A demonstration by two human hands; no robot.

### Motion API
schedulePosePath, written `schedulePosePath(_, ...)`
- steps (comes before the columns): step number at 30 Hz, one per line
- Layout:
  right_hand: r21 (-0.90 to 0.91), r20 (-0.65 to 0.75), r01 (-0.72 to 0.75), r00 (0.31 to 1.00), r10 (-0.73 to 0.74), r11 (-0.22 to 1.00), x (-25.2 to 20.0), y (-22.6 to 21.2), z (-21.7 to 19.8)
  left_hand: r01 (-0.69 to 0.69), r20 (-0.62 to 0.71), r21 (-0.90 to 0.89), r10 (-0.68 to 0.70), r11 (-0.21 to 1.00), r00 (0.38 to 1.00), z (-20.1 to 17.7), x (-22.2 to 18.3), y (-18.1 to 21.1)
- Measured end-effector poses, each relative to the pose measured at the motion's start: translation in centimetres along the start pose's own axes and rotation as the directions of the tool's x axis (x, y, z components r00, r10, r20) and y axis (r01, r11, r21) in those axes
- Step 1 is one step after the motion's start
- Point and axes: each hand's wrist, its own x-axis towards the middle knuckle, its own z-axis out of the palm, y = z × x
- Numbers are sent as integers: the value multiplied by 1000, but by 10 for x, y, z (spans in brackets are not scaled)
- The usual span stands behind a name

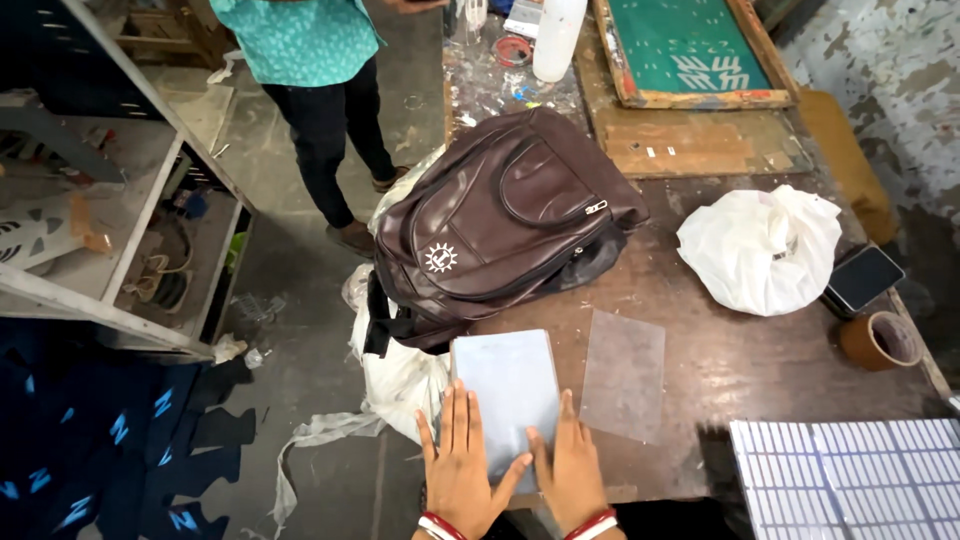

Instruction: The person places small white cards or paper slips into individual clear plastic sleeves by hand, one at a time, and then stacks the filled sleeves on a table.

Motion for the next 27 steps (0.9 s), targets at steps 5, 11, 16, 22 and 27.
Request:
schedulePosePath(5,-532,-173,310,871,-459,788,-4,-35,-12,4,17,-5,-3,1000,1000,-1,2,2)
schedulePosePath(11,-540,-36,341,904,-426,770,-7,-36,-8,6,5,-4,-6,1000,1000,0,3,3)
schedulePosePath(16,-513,-92,313,906,-414,799,-8,-29,-3,1,-17,-5,-1,1000,1000,5,0,1)
schedulePosePath(22,-477,-85,331,905,-418,814,-7,-24,-4,-11,-34,-42,9,999,999,9,-3,-1)
schedulePosePath(27,-402,-176,403,847,-502,822,1,25,26,-29,-121,-55,22,998,992,36,-11,-20)
